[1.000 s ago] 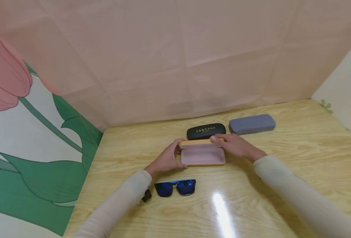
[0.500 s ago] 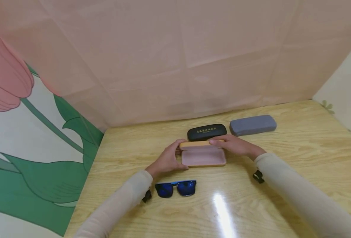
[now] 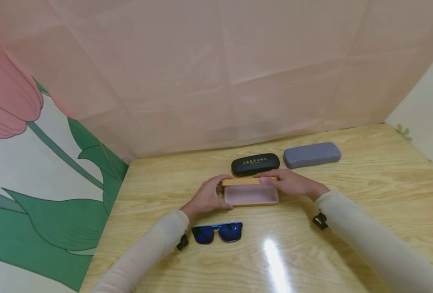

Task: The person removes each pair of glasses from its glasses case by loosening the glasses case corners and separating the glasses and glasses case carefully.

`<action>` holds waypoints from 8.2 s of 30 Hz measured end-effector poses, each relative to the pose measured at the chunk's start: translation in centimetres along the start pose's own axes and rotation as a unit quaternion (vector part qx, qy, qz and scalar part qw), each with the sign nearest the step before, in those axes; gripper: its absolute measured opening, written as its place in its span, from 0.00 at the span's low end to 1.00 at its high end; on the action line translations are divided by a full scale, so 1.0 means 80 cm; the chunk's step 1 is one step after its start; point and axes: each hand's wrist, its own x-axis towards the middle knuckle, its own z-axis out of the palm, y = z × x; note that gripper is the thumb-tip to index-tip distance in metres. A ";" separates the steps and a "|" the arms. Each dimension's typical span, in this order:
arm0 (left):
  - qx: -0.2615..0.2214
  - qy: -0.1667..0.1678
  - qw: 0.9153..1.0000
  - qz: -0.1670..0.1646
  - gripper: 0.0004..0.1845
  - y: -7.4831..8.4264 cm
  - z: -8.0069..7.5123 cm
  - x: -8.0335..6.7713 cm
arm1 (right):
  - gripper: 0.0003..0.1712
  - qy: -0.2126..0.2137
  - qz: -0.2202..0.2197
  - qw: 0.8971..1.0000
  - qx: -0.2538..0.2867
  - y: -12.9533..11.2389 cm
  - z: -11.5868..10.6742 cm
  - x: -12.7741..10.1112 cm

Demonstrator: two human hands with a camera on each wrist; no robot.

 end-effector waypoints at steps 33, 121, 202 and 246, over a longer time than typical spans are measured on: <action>0.138 -0.012 0.990 0.032 0.46 -0.001 0.002 0.000 | 0.30 0.050 -0.090 0.983 -0.151 -0.007 0.018 -0.020; 0.366 -0.099 0.923 0.071 0.35 0.063 0.005 0.006 | 0.45 0.081 -0.138 0.942 -0.296 -0.020 0.035 -0.034; 0.245 0.029 0.967 -0.066 0.34 -0.036 -0.093 0.000 | 0.40 0.090 -0.133 0.934 -0.318 -0.008 0.038 -0.037; 0.304 -0.043 0.948 0.083 0.25 0.016 -0.020 0.066 | 0.41 0.158 -0.023 0.933 -0.322 0.014 -0.020 0.017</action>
